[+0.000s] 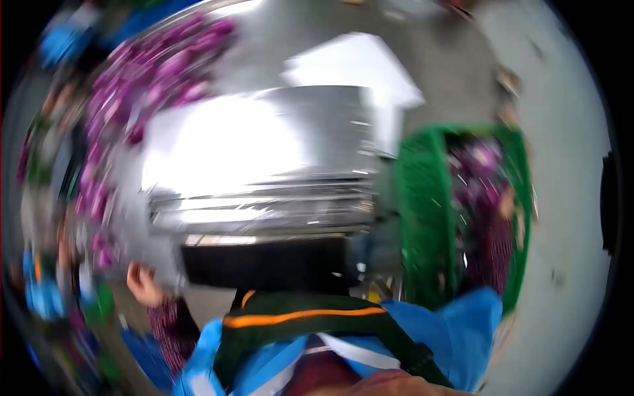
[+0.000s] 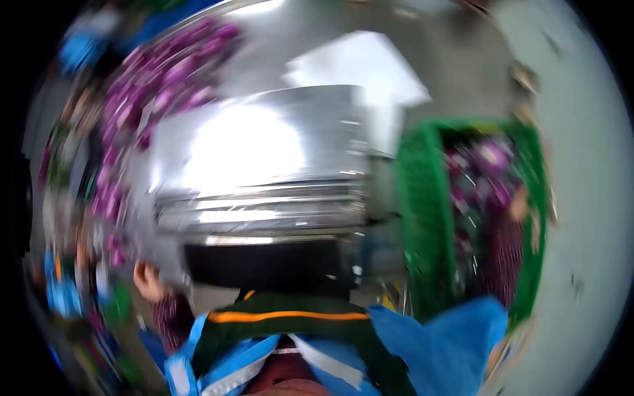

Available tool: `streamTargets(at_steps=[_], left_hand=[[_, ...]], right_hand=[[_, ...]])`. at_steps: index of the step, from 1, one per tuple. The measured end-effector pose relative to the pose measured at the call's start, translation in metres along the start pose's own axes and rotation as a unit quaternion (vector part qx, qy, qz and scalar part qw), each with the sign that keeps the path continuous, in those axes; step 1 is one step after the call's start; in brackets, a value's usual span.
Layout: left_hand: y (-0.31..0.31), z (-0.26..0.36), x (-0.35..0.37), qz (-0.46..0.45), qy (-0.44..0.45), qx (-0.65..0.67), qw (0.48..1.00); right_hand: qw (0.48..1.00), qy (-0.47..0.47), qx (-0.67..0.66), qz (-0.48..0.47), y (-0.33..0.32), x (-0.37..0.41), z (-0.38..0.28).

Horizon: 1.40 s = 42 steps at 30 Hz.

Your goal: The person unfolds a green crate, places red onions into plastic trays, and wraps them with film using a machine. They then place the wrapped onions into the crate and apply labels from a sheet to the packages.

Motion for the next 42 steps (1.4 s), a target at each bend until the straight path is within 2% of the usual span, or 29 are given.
streamTargets(at_steps=[1,2,3,4,6,7,9,11,12,13,15,18,19,22,23,24,25,27,29,30,31,32,33,34,36,37,39,41,42], left_hand=[[-0.018,0.001,-0.001,0.070,-0.008,-0.060,0.996],[-0.061,-0.046,-0.014,0.093,0.006,-0.017,0.996],[-0.074,-0.045,-0.021,0.116,0.021,-0.167,0.979],[-0.105,-0.078,-0.035,0.163,0.064,-0.204,0.963],[-0.140,-0.133,-0.072,0.157,0.015,-0.284,0.946],[-0.149,-0.147,-0.084,0.183,0.034,-0.379,0.907],[-0.162,-0.147,-0.108,0.226,-0.076,-0.412,0.879],[-0.190,-0.156,-0.149,0.263,-0.111,-0.424,0.860],[-0.197,-0.143,-0.158,0.272,-0.178,-0.416,0.849],[-0.218,-0.167,-0.180,0.294,-0.254,-0.348,0.853],[-0.231,-0.197,-0.210,0.312,-0.321,-0.268,0.853],[-0.226,-0.224,-0.236,0.348,-0.335,-0.202,0.852],[-0.221,-0.230,-0.238,0.364,-0.333,-0.178,0.851],[-0.211,-0.250,-0.240,0.422,-0.314,-0.103,0.844],[-0.207,-0.256,-0.238,0.440,-0.302,-0.073,0.843],[-0.202,-0.261,-0.234,0.461,-0.284,-0.032,0.840],[-0.199,-0.264,-0.228,0.484,-0.260,0.017,0.836],[-0.194,-0.270,-0.205,0.520,-0.201,0.138,0.819],[-0.180,-0.263,-0.180,0.515,-0.170,0.295,0.787],[-0.168,-0.228,-0.169,0.497,-0.223,0.382,0.746],[-0.161,-0.220,-0.157,0.428,-0.261,0.406,0.764],[-0.153,-0.232,-0.141,0.382,-0.304,0.472,0.734],[-0.146,-0.209,-0.128,0.358,-0.320,0.413,0.774],[-0.140,-0.204,-0.119,0.305,-0.355,0.422,0.777],[-0.131,-0.187,-0.110,0.236,-0.343,0.491,0.765],[-0.133,-0.189,-0.101,0.212,-0.366,0.468,0.776],[-0.138,-0.150,-0.102,0.170,-0.350,0.461,0.797],[-0.140,-0.098,-0.118,0.108,-0.283,0.413,0.859],[-0.132,-0.072,-0.129,0.057,-0.253,0.405,0.877]], right_hand=[[0.997,-0.072,0.036,-0.001,0.000,0.000,-0.011],[0.991,-0.119,0.057,0.001,-0.001,-0.004,-0.016],[0.988,-0.142,0.064,-0.001,0.000,-0.009,-0.019],[0.988,-0.144,0.058,-0.006,0.000,-0.015,-0.023],[0.994,-0.108,0.002,-0.013,-0.016,-0.018,-0.027],[0.995,-0.084,-0.044,-0.017,-0.029,-0.014,-0.033],[0.987,-0.052,-0.148,-0.018,-0.063,0.008,-0.054],[0.970,-0.051,-0.234,-0.039,-0.105,0.049,-0.093],[0.956,-0.061,-0.279,-0.060,-0.117,0.074,-0.114],[0.948,-0.072,-0.300,-0.083,-0.140,0.106,-0.138],[0.927,-0.117,-0.327,-0.139,-0.171,0.169,-0.196],[0.885,-0.254,-0.314,-0.231,-0.204,0.277,-0.303],[0.867,-0.342,-0.273,-0.237,-0.213,0.317,-0.342],[0.761,-0.557,-0.219,-0.252,-0.259,0.466,-0.471],[0.747,-0.557,-0.204,-0.301,-0.278,0.525,-0.504],[0.701,-0.636,-0.161,-0.278,-0.282,0.567,-0.533],[0.621,-0.720,-0.172,-0.259,-0.291,0.618,-0.560],[0.474,-0.813,-0.161,-0.298,-0.298,0.717,-0.602],[0.392,-0.822,-0.175,-0.373,-0.269,0.797,-0.636],[0.393,-0.812,-0.202,-0.381,-0.238,0.835,-0.656],[0.430,-0.772,-0.232,-0.407,-0.209,0.871,-0.680],[0.480,-0.746,-0.225,-0.403,-0.162,0.903,-0.705],[0.552,-0.685,-0.182,-0.439,-0.112,0.934,-0.728],[0.566,-0.659,-0.105,-0.484,-0.042,0.969,-0.745],[0.588,-0.536,-0.095,-0.598,-0.010,0.991,-0.737],[0.588,-0.434,-0.152,-0.666,-0.029,0.992,-0.718],[0.582,-0.487,-0.091,-0.645,-0.051,0.974,-0.712],[0.545,-0.566,-0.090,-0.612,-0.096,0.945,-0.716],[0.485,-0.719,-0.120,-0.483,-0.153,0.921,-0.713]])
Point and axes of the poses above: each hand's wrist, its own x-axis away from the middle knuckle, its own y-axis out of the palm, z = x × y, the point moved 7 cm from there along -x, towards the middle knuckle, and after that the axes turned 7 degrees about x, right-handed, at the moved point
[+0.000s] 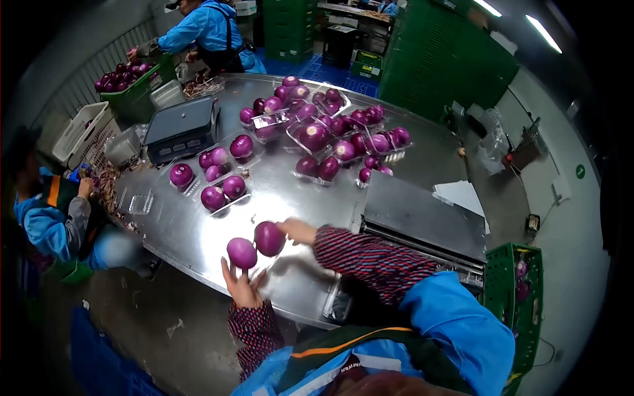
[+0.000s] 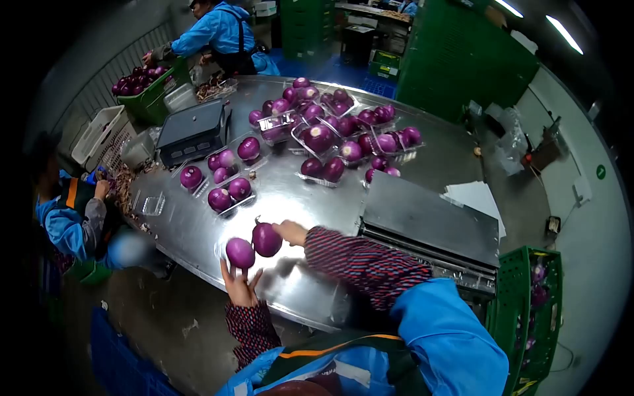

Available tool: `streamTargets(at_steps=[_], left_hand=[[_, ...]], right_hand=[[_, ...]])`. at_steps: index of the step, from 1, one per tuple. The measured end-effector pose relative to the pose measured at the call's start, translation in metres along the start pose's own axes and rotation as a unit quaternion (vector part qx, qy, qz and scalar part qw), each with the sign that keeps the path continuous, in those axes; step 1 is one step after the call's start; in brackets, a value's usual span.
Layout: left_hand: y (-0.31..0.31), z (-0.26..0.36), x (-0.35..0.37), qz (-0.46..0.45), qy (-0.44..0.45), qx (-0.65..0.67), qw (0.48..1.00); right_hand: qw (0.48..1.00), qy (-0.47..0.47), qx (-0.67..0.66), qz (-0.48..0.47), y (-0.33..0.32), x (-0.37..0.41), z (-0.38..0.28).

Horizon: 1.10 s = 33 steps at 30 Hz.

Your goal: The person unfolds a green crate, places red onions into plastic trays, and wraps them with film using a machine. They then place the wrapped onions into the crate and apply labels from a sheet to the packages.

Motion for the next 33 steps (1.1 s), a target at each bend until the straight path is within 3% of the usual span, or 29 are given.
streamTargets(at_steps=[1,2,4,7,11,12,13,16,17,18,19,20,21,22,23,25,27,28,29,30,33], left_hand=[[0.029,0.010,0.001,-0.053,0.032,-0.023,0.998],[0.064,0.016,0.003,-0.114,0.023,-0.061,0.991],[0.130,0.001,0.000,-0.282,0.003,-0.069,0.957],[0.230,-0.062,0.022,-0.430,-0.087,-0.110,0.892],[0.312,-0.194,0.060,-0.488,-0.208,-0.212,0.821],[0.325,-0.217,0.070,-0.531,-0.132,-0.316,0.775],[0.329,-0.238,0.084,-0.519,-0.211,-0.271,0.782],[0.334,-0.269,0.111,-0.522,-0.261,-0.311,0.750],[0.326,-0.265,0.125,-0.547,-0.290,-0.326,0.715],[0.319,-0.247,0.138,-0.545,-0.256,-0.349,0.718],[0.314,-0.227,0.146,-0.593,-0.148,-0.370,0.700],[0.299,-0.216,0.138,-0.573,0.000,-0.428,0.699],[0.292,-0.185,0.145,-0.535,0.283,-0.497,0.622],[0.287,-0.159,0.156,-0.437,0.395,-0.620,0.519],[0.277,-0.161,0.153,-0.390,0.395,-0.701,0.449],[0.273,-0.173,0.156,-0.373,0.383,-0.714,0.452],[0.287,-0.185,0.168,-0.376,0.345,-0.765,0.393],[0.286,-0.187,0.168,-0.379,0.331,-0.762,0.407],[0.288,-0.190,0.166,-0.382,0.319,-0.756,0.424],[0.287,-0.177,0.169,-0.357,0.375,-0.731,0.445],[0.267,-0.173,0.148,-0.339,0.321,-0.798,0.381]], right_hand=[[0.988,-0.109,0.026,0.109,-0.035,0.027,-0.008],[0.984,-0.042,-0.098,0.141,-0.070,0.061,-0.004],[0.924,0.065,-0.314,0.208,-0.120,0.124,0.035],[0.893,0.116,-0.324,0.289,-0.162,0.216,0.102],[0.841,0.222,-0.275,0.409,-0.172,0.331,0.215],[0.834,0.257,-0.268,0.408,-0.170,0.356,0.243],[0.826,0.268,-0.288,0.403,-0.171,0.382,0.241],[0.835,0.275,-0.210,0.428,-0.170,0.447,0.256],[0.839,0.273,-0.176,0.437,-0.165,0.467,0.267],[0.833,0.294,-0.048,0.466,-0.162,0.495,0.267],[0.816,0.310,0.082,0.481,-0.158,0.522,0.256],[0.769,0.410,0.164,0.462,-0.149,0.546,0.238],[0.714,0.465,0.322,0.413,-0.140,0.555,0.227],[0.723,0.460,0.337,0.390,-0.133,0.551,0.227],[0.735,0.457,0.348,0.360,-0.120,0.545,0.225],[0.750,0.399,0.386,0.359,-0.110,0.515,0.226],[0.816,0.367,0.279,0.350,-0.109,0.492,0.244],[0.842,0.338,0.165,0.386,-0.111,0.489,0.248],[0.846,0.378,0.143,0.349,-0.112,0.494,0.253],[0.855,0.341,0.120,0.372,-0.115,0.500,0.250],[0.873,0.291,0.057,0.387,-0.114,0.510,0.252]])
Point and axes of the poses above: each hand's wrist, its own x-axis away from the middle knuckle, its own y-axis out of the palm, z = x × y, the point moved 7 cm from there along -x, towards the middle knuckle, and after that the axes turned 7 degrees about x, right-handed, at the moved point
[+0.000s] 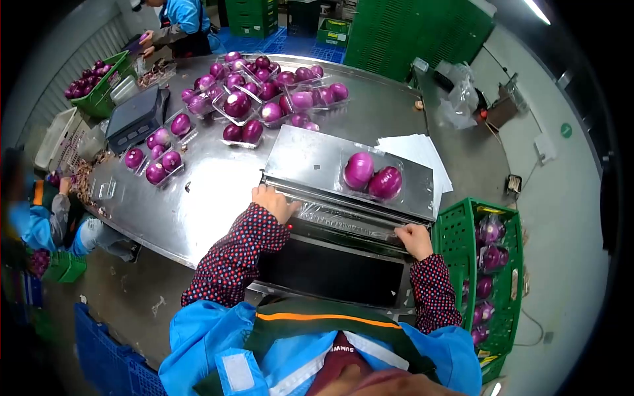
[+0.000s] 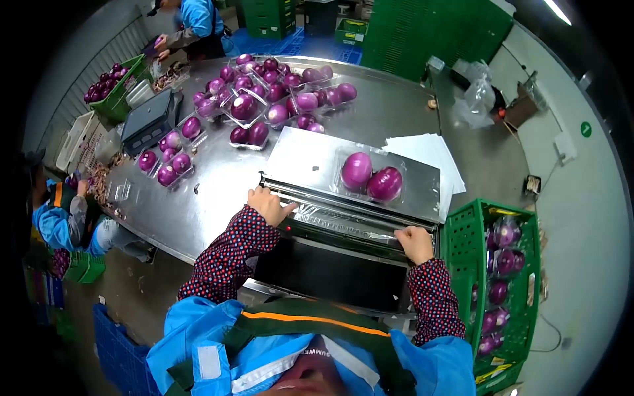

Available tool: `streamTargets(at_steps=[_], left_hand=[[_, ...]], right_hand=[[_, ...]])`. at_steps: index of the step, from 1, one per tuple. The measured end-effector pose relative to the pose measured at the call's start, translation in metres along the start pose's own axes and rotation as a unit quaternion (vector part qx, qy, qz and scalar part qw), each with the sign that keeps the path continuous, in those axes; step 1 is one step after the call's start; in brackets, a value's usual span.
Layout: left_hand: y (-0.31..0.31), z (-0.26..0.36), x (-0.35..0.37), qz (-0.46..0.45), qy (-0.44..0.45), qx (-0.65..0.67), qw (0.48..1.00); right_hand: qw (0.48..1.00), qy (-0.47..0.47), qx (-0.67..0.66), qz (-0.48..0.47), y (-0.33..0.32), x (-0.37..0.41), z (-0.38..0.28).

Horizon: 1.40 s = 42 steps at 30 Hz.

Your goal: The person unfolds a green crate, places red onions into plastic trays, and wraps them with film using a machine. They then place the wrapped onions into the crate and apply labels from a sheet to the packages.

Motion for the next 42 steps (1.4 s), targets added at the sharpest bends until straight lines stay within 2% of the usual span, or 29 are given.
streamTargets(at_steps=[2,4,5,6,7,8,9,10,11,12,14,15,16,17,18,19,20,21,22,23,24,25,26,29,30,33,36,40,42], left_hand=[[0.030,0.006,-0.010,-0.082,0.015,0.043,0.996],[0.039,0.009,-0.018,-0.066,0.032,0.301,0.951],[0.043,0.007,-0.021,-0.048,0.029,0.372,0.927],[0.049,0.001,-0.019,-0.156,-0.002,0.484,0.861],[0.026,-0.005,-0.004,-0.200,-0.033,0.516,0.832],[0.044,-0.017,0.011,-0.275,-0.089,0.597,0.748],[0.028,-0.018,0.036,-0.276,-0.096,0.729,0.619],[0.034,-0.013,0.055,-0.335,-0.075,0.818,0.462],[0.015,0.016,0.073,-0.438,-0.112,0.881,0.141],[-0.011,0.031,0.077,-0.503,-0.058,0.857,0.095],[-0.087,0.055,0.029,-0.348,0.169,0.898,0.210],[-0.107,0.060,-0.007,-0.251,0.259,0.909,0.208],[-0.110,0.063,-0.054,-0.228,0.199,0.944,0.128],[-0.113,0.065,-0.100,-0.196,0.146,0.969,0.046],[-0.095,0.058,-0.146,-0.053,0.089,0.970,0.219],[-0.055,0.057,-0.182,0.004,0.076,0.941,0.329],[0.000,0.062,-0.209,0.002,0.007,0.909,0.418],[0.026,0.073,-0.216,0.004,0.093,0.904,0.417],[0.013,0.074,-0.218,0.008,0.144,0.829,0.541],[0.000,0.076,-0.219,0.027,0.195,0.736,0.648],[-0.007,0.072,-0.216,-0.005,0.157,0.774,0.613],[-0.013,0.068,-0.212,-0.032,0.117,0.810,0.574],[-0.021,0.064,-0.206,-0.075,0.067,0.884,0.457],[-0.032,0.070,-0.192,-0.106,0.105,0.869,0.472],[-0.039,0.069,-0.185,-0.106,0.111,0.862,0.483],[-0.048,0.062,-0.174,-0.097,0.109,0.869,0.473],[-0.055,0.061,-0.168,-0.090,0.114,0.874,0.464],[-0.058,0.066,-0.160,-0.078,0.114,0.878,0.459],[-0.061,0.064,-0.160,-0.069,0.116,0.892,0.432]], right_hand=[[0.998,0.014,-0.040,-0.041,0.006,-0.006,0.010],[0.987,0.039,-0.129,-0.091,0.007,-0.012,0.003],[0.913,0.162,-0.311,-0.211,0.013,0.001,0.011],[0.863,0.186,-0.406,-0.235,0.009,0.014,0.006],[0.787,0.218,-0.505,-0.279,0.009,0.029,0.011],[0.728,0.232,-0.583,-0.277,0.009,0.049,0.017],[0.677,0.285,-0.624,-0.268,0.010,0.074,0.019],[0.569,0.276,-0.715,-0.299,0.010,0.092,0.016],[0.366,0.242,-0.825,-0.356,-0.003,0.109,-0.009],[0.390,0.169,-0.826,-0.371,-0.023,0.112,-0.020],[0.423,-0.095,-0.884,-0.176,-0.081,0.081,0.036],[0.326,-0.088,-0.907,-0.253,-0.113,0.044,-0.029],[0.562,-0.361,-0.741,-0.073,-0.161,0.013,-0.044],[0.460,-0.175,-0.845,0.210,-0.185,-0.020,-0.007],[0.505,-0.182,-0.800,0.268,-0.208,-0.057,-0.001],[0.544,-0.189,-0.749,0.326,-0.223,-0.086,0.012],[0.650,-0.165,-0.665,0.329,-0.207,-0.112,0.028],[0.743,-0.142,-0.566,0.330,-0.194,-0.141,0.038],[0.795,-0.124,-0.546,0.234,-0.166,-0.149,0.011],[0.874,-0.130,-0.438,0.166,-0.137,-0.151,-0.004],[0.866,-0.117,-0.482,0.053,-0.106,-0.148,-0.023],[0.901,-0.126,-0.415,-0.007,-0.085,-0.150,-0.023],[0.950,-0.127,-0.285,-0.022,-0.073,-0.151,-0.027],[0.964,-0.084,-0.189,-0.169,-0.037,-0.147,-0.043],[0.962,-0.158,-0.156,-0.156,-0.037,-0.145,-0.054],[0.976,-0.105,-0.157,-0.109,-0.042,-0.140,-0.056],[0.973,-0.216,-0.024,0.083,-0.074,-0.113,-0.087],[0.929,-0.337,0.109,0.110,-0.052,-0.072,-0.145],[0.922,-0.325,0.021,0.208,-0.075,-0.070,-0.134]])
Point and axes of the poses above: each hand's wrist, its own x-axis away from the middle knuckle, its own y-axis out of the palm, z = x × y, the point moved 7 cm from there along -x, towards the middle knuckle, and after that the axes turned 7 degrees about x, right-handed, at the moved point
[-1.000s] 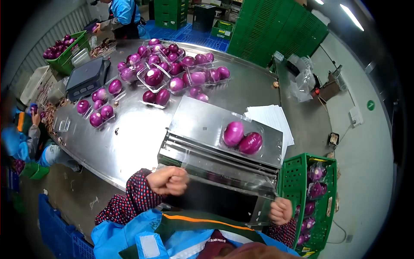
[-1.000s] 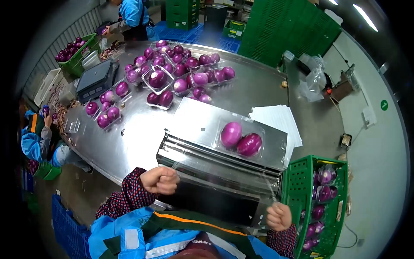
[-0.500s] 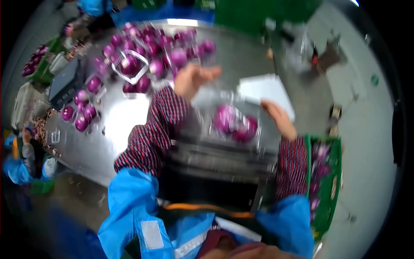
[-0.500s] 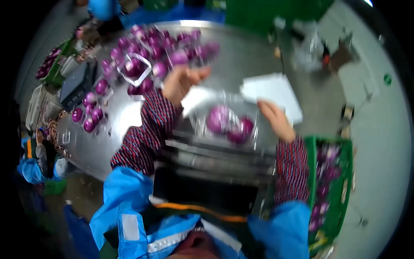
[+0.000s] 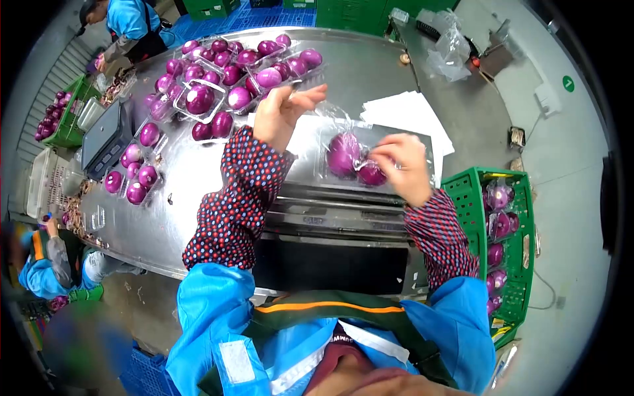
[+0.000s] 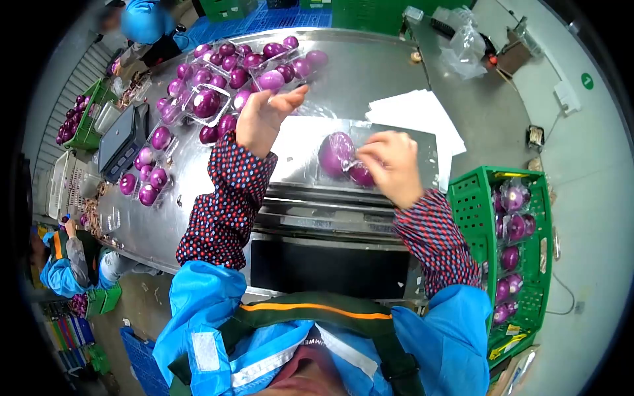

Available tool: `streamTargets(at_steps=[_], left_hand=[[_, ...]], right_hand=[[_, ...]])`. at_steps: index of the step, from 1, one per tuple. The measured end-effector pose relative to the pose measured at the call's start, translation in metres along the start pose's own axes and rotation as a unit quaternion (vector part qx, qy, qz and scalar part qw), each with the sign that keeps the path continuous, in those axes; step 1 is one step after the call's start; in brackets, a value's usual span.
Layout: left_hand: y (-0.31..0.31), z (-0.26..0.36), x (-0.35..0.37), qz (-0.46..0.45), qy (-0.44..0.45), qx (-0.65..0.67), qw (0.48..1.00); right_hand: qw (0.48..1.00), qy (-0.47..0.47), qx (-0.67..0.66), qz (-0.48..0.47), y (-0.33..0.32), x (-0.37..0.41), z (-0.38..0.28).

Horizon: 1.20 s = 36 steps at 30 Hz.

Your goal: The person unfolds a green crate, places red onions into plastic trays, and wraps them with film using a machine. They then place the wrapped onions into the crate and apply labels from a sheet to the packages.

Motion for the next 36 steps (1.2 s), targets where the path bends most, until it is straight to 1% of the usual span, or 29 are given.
streamTargets(at_steps=[1,2,4,6,8,10,12,13,14,15,16,18,19,20,22,23,24,25,26,27,28,29,30,31,32,33,34,35,36], left_hand=[[-0.001,0.007,0.006,-0.007,0.008,0.013,1.000],[-0.001,0.012,0.013,-0.012,-0.004,0.049,0.999],[0.004,0.024,0.028,-0.035,-0.005,0.058,0.998],[0.004,0.021,0.033,-0.031,0.004,0.050,0.998],[0.009,0.019,0.028,-0.023,0.016,0.037,0.999],[0.011,0.016,0.025,0.011,0.012,0.044,0.999],[0.008,0.018,0.023,0.004,0.015,0.085,0.996],[0.009,0.024,0.027,-0.010,0.028,0.046,0.999],[0.006,0.027,0.030,-0.027,0.025,0.068,0.997],[0.004,0.028,0.035,-0.015,0.023,0.069,0.997],[0.002,0.031,0.038,-0.005,0.022,0.069,0.997],[0.017,0.032,0.053,-0.089,-0.039,0.074,0.993],[0.020,0.028,0.064,-0.063,-0.076,0.003,0.995],[0.037,0.034,0.079,-0.143,-0.059,-0.003,0.988],[0.075,0.062,0.100,-0.371,-0.024,0.057,0.926],[0.081,0.074,0.102,-0.339,-0.039,-0.008,0.940],[0.083,0.071,0.091,-0.347,-0.017,0.035,0.937],[0.076,0.060,0.063,-0.201,-0.045,0.028,0.978],[0.069,0.054,0.033,-0.054,-0.063,0.019,0.996],[0.053,0.041,-0.006,-0.066,-0.026,0.004,0.997],[0.023,0.016,-0.045,-0.081,0.013,-0.013,0.997],[-0.003,-0.018,-0.073,-0.011,-0.033,-0.111,0.993],[-0.033,-0.050,-0.089,-0.042,-0.069,-0.265,0.961],[-0.065,-0.096,-0.098,-0.171,0.011,-0.494,0.853],[-0.099,-0.140,-0.102,-0.252,0.144,-0.665,0.688],[-0.084,-0.153,-0.078,-0.258,-0.004,-0.681,0.686],[-0.078,-0.148,-0.053,-0.227,-0.042,-0.629,0.742],[-0.080,-0.145,-0.045,-0.191,-0.143,-0.520,0.820],[-0.084,-0.145,-0.032,-0.150,-0.248,-0.391,0.873]], right_hand=[[0.986,0.092,-0.124,0.064,-0.021,0.003,0.015],[0.943,0.186,-0.247,0.122,-0.039,0.016,0.027],[0.872,0.324,-0.334,0.154,-0.073,0.046,0.042],[0.919,0.261,-0.279,0.094,-0.063,0.039,0.012],[0.982,0.103,-0.158,0.000,-0.025,0.019,-0.025],[0.995,-0.044,0.090,-0.020,0.007,0.013,-0.026],[1.000,-0.016,0.003,0.027,0.007,0.016,-0.006],[0.997,0.046,-0.039,0.049,-0.009,0.015,-0.001],[0.988,0.114,-0.086,0.064,-0.025,0.021,0.000],[0.943,0.232,-0.222,0.087,-0.036,0.037,0.016],[0.865,0.341,-0.350,0.108,-0.043,0.055,0.031],[0.809,0.391,-0.408,0.159,-0.065,0.084,0.031],[0.831,0.354,-0.381,0.196,-0.078,0.092,0.018],[0.850,0.316,-0.353,0.231,-0.090,0.099,0.004],[0.885,0.199,-0.310,0.283,-0.130,0.104,-0.020],[0.873,0.165,-0.348,0.301,-0.138,0.104,-0.012],[0.861,0.193,-0.345,0.320,-0.143,0.094,-0.002],[0.825,0.233,-0.357,0.371,-0.138,0.079,0.019],[0.818,0.250,-0.321,0.406,-0.129,0.055,0.038],[0.836,0.268,-0.263,0.401,-0.107,0.031,0.060],[0.875,0.215,-0.200,0.384,-0.071,0.020,0.121],[0.917,0.193,-0.149,0.315,-0.038,-0.004,0.128],[0.949,0.250,-0.018,0.191,0.005,-0.006,0.139],[0.960,0.242,0.029,0.141,0.057,0.012,0.163],[0.966,0.256,-0.003,0.044,0.092,0.028,0.174],[0.963,0.250,-0.093,-0.042,0.098,0.032,0.170],[0.944,0.242,-0.180,-0.135,0.102,0.036,0.159],[0.917,0.269,-0.262,-0.133,0.104,0.045,0.156],[0.878,0.303,-0.346,-0.134,0.107,0.053,0.150]])
Point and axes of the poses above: each hand's wrist, its own x-axis away from the middle knuckle, its own y-axis out of the palm, z = x × y, the point moved 7 cm from there along -x, towards the middle knuckle, and after that the axes turned 7 degrees about x, right-handed, at the moved point
